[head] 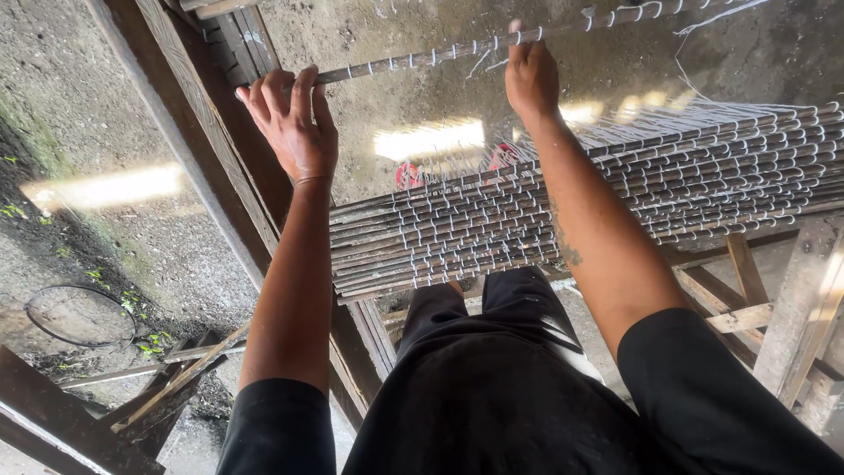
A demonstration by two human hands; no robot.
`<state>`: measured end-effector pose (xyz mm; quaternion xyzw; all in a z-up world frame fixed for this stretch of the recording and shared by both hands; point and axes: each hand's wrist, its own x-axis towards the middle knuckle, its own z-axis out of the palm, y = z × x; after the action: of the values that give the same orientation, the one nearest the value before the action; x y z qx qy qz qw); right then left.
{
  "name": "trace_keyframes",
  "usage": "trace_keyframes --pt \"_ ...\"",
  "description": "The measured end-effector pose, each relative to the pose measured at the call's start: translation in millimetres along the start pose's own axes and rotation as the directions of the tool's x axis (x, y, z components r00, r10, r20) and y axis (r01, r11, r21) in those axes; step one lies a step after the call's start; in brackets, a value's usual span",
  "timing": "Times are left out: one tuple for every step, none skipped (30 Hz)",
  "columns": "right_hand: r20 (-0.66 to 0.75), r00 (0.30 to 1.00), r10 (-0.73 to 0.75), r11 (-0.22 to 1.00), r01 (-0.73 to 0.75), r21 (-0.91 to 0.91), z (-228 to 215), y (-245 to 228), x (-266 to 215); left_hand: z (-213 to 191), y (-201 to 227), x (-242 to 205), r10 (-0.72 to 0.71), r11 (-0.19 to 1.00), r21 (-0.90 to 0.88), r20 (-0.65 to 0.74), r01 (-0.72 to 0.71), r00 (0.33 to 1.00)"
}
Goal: Manually weaving a chain-link style wire mesh by threading spiral-wound wires into the existing structure on a wooden frame.
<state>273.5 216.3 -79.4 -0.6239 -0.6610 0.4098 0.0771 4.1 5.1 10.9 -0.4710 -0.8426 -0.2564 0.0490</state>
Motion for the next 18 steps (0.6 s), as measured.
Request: trace_keyframes --pt "-0.002 1.000 0.000 1.000 0.000 0.001 -2 2 1 -1 1 0 0.001 1.000 -0.001 -0.001 -0.001 1.000" --pt "0.018 0.999 -0.036 0.999 0.036 -0.016 -4 3 1 -3 2 1 -0.001 1.000 -0.006 0.004 0.001 1.000" --pt "0.035 0.997 -0.071 0.997 0.072 -0.032 -7 3 1 -5 4 2 -0.002 1.000 -0.014 0.008 0.003 1.000" --pt "0.030 0.997 -0.072 0.997 0.073 -0.031 -18 -8 -14 -7 3 0 0.001 1.000 -0.017 0.006 -0.001 1.000" --pt "0.124 0.992 0.001 1.000 -0.003 0.021 -32 -22 -25 -8 4 2 0.000 1.000 -0.018 0.016 0.000 1.000" --pt "0.221 0.973 0.066 0.994 -0.082 0.067 -47 -36 -36 -9 5 4 -0.001 1.000 -0.019 0.027 0.001 1.000" --pt "0.201 0.977 0.066 0.995 -0.080 0.066 -57 -36 -47 -11 1 0 0.010 0.999 -0.035 0.019 -0.009 1.000" --pt "0.199 0.976 0.083 0.996 -0.086 0.006 -68 -35 -58 -14 -2 -3 0.035 0.999 -0.038 0.010 -0.034 0.999" --pt "0.181 0.978 0.106 0.994 -0.096 -0.059 -86 -33 -68 -10 0 -4 0.065 0.996 -0.054 -0.002 -0.065 0.998" --pt "0.146 0.983 0.110 0.993 -0.101 -0.065 -101 -29 -82 -10 -3 -11 0.080 0.993 -0.086 -0.013 -0.081 0.997" --pt "0.081 0.993 0.082 0.995 -0.077 -0.064 -116 -24 -98 -10 -6 -18 0.039 0.998 -0.060 0.035 -0.037 0.999" --pt "0.017 0.998 0.053 0.997 -0.052 -0.065 -130 -19 -115 -8 -9 -25 -0.002 0.999 -0.033 0.083 0.004 0.997" --pt "-0.016 0.998 0.060 0.996 -0.061 -0.066 -147 -13 -133 -10 -8 -31 0.020 0.998 -0.059 0.079 -0.015 0.997" --pt "-0.034 0.999 0.033 0.999 -0.033 0.000 -162 -8 -151 -11 -7 -37 0.024 0.999 -0.049 0.093 -0.020 0.995" --pt "-0.047 0.999 0.004 0.998 -0.001 0.070 -172 -4 -169 -15 -10 -44 0.026 0.999 -0.030 0.109 -0.023 0.994" --pt "-0.071 0.997 0.009 0.997 -0.004 0.072 -185 0 -182 -19 -6 -48 0.046 0.998 -0.047 0.105 -0.041 0.993" --pt "-0.062 0.998 0.022 0.996 -0.017 0.084 -196 5 -195 -23 -4 -54 0.033 0.999 -0.019 0.125 -0.031 0.992" --pt "-0.053 0.998 0.034 0.995 -0.029 0.096 -207 10 -207 -27 -1 -60 0.019 1.000 0.010 0.144 -0.021 0.989"
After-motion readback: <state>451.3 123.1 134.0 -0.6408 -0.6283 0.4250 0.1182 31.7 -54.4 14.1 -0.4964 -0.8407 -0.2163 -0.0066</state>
